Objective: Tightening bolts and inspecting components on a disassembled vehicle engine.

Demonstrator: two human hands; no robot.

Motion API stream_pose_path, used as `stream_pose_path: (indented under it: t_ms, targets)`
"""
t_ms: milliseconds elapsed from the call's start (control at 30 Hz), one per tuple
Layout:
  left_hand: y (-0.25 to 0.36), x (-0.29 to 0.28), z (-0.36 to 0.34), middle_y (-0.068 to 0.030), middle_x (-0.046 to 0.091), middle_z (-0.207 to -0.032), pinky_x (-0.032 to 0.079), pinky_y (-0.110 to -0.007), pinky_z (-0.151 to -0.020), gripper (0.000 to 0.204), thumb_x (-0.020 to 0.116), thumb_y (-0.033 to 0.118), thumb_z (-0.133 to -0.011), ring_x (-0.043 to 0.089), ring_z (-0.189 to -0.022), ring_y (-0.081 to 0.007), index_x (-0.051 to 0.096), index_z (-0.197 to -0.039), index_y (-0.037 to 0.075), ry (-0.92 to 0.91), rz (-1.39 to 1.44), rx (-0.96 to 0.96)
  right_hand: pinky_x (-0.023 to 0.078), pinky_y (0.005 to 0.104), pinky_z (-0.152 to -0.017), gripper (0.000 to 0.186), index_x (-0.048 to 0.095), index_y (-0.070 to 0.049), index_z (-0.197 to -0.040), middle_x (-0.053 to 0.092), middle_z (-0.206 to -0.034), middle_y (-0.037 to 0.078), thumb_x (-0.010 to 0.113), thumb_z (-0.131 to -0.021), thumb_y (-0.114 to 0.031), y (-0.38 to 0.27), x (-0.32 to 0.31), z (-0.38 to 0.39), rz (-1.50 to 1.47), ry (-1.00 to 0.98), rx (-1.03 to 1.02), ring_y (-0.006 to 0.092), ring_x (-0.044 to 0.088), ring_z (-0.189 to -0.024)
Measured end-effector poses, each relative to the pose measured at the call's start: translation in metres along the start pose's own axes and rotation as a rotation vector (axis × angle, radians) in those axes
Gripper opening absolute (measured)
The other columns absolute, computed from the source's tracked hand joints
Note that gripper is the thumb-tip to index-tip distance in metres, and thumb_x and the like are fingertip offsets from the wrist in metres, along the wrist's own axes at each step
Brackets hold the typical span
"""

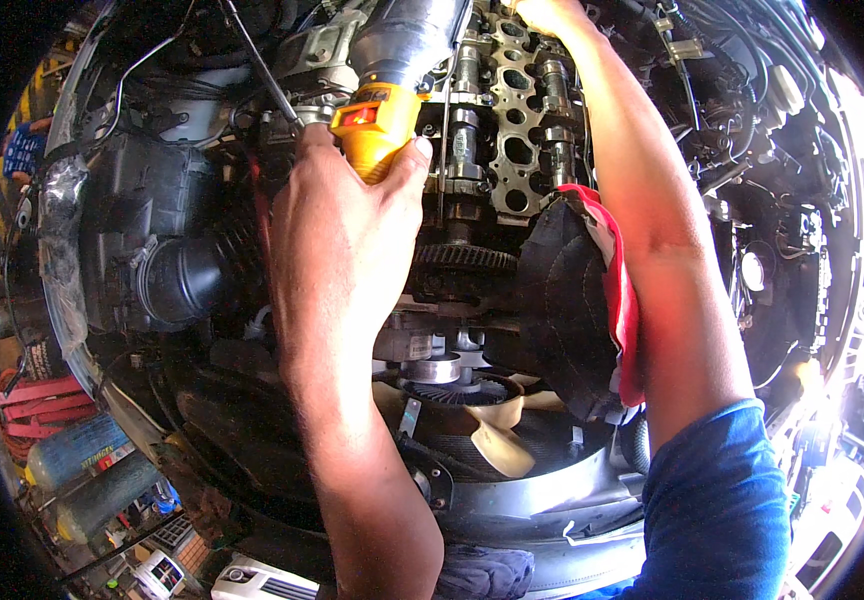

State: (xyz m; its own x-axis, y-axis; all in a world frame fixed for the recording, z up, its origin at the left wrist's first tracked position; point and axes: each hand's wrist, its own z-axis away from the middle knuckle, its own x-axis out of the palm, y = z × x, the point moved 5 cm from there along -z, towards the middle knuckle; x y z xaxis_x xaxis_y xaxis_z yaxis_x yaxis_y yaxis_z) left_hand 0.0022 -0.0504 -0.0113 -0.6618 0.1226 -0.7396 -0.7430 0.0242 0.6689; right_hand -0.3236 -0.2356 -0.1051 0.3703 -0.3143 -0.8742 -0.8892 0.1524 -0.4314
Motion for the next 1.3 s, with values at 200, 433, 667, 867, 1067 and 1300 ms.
stream_pose_path:
  t_ms: [200,433,667,867,1067,1300]
  targets:
    - [0.0034,-0.0015,0.0011,-0.0263,0.073,-0.09,0.06,-0.045,-0.079,0.044,0.067,0.031,-0.098,0.075,-0.087,-0.0373,0.053,-0.113,-0.009,-0.006,-0.067,0.054,0.055,0.0455,-0.087,0.03,0.074,0.0,-0.099,0.073,-0.098,0.026,0.071,-0.093,-0.029,0.0017,0.005,-0.0007,0.002,-0.028,0.002,0.0405,0.071,-0.099]
    - [0.0007,-0.0006,-0.0003,-0.0305,0.072,-0.1,0.055,-0.049,-0.087,0.054,0.072,0.041,-0.093,0.073,-0.099,-0.0431,0.06,-0.11,-0.009,-0.009,-0.032,-0.016,0.054,0.0455,-0.089,0.031,0.074,0.0,-0.102,0.073,-0.103,0.026,0.071,-0.093,-0.029,0.0063,0.0041,-0.0044,0.023,-0.014,0.002,0.0399,0.07,-0.103]
    - [0.0004,-0.0005,-0.0004,-0.0305,0.072,-0.099,0.056,-0.049,-0.085,0.054,0.072,0.041,-0.093,0.073,-0.098,-0.043,0.06,-0.109,-0.009,-0.015,-0.013,-0.014,0.054,0.0453,-0.088,0.029,0.074,-0.001,-0.1,0.073,-0.101,0.026,0.071,-0.093,-0.029,0.004,0.0053,-0.0023,0.01,0.022,-0.018,0.0397,0.071,-0.101]
    - [-0.001,0.0009,-0.0002,-0.0306,0.072,-0.1,0.055,-0.05,-0.086,0.053,0.072,0.04,-0.093,0.072,-0.099,-0.0438,0.06,-0.11,-0.009,-0.055,-0.024,-0.044,0.054,0.0454,-0.087,0.029,0.073,0.0,-0.097,0.073,-0.099,0.026,0.07,-0.093,-0.029,0.0086,0.0067,-0.0053,-0.004,-0.095,0.07,0.0387,0.071,-0.099]
    - [0.0037,-0.001,0.0006,-0.0266,0.073,-0.089,0.06,-0.046,-0.078,0.043,0.067,0.03,-0.098,0.075,-0.085,-0.0382,0.053,-0.111,-0.008,0.005,-0.083,0.067,0.054,0.0465,-0.085,0.029,0.073,0.0,-0.097,0.072,-0.098,0.027,0.069,-0.093,-0.029,0.0036,0.0058,-0.0029,0.019,0.041,-0.072,0.0409,0.071,-0.099]
    - [0.0004,-0.0006,-0.0002,-0.0291,0.072,-0.095,0.057,-0.048,-0.083,0.049,0.069,0.035,-0.095,0.073,-0.093,-0.0412,0.057,-0.112,-0.009,0.001,-0.049,0.03,0.054,0.0482,-0.088,0.032,0.073,0.001,-0.099,0.071,-0.101,0.029,0.069,-0.093,-0.03,-0.0002,0.0012,0.0019,0.015,0.01,0.031,0.0427,0.07,-0.102]
